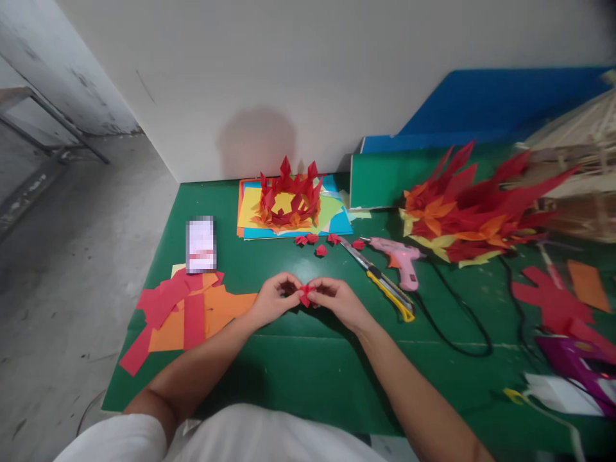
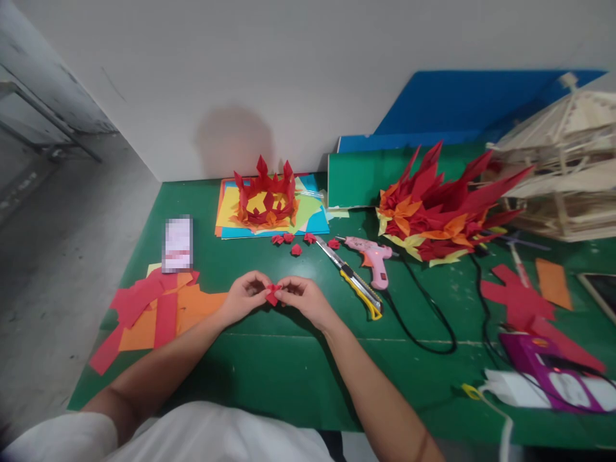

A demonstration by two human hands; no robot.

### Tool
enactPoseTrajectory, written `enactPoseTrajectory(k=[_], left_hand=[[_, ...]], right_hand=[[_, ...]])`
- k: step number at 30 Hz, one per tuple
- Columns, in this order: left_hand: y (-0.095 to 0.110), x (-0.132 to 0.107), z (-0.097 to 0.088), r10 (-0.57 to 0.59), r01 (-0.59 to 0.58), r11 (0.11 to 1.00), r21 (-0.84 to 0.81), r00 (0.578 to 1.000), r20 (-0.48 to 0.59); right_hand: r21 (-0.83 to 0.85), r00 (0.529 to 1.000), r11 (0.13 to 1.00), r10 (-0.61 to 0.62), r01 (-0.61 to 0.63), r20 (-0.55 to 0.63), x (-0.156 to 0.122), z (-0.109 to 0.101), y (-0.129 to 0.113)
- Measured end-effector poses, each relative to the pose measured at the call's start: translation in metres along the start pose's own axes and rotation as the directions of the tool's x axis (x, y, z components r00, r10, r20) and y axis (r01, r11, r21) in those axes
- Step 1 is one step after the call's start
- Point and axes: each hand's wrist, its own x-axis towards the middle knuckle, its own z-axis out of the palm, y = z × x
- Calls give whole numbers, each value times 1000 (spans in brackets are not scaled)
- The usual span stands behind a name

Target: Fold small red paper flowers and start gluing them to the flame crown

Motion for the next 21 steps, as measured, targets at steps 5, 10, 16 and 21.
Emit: enactPoseTrajectory(k=[5, 10, 16, 21], left_hand=[[-2, 1, -1, -72, 72, 997, 8, 997, -16], [1, 3, -1, -191, 192, 981, -18, 981, 32], [2, 2, -4, -146, 143, 987, 69, 989, 28], [7, 3, -6, -148, 145, 986, 88, 988, 35]], right_hand=[[-21, 998, 999, -48, 47, -31, 0, 2, -1], [-89, 999, 995, -42, 40, -20, 1, -4, -2], [-189, 999, 981, -40, 34, -29, -2, -6, -6], [-157, 1000, 987, -9, 11, 17, -2, -6, -3]])
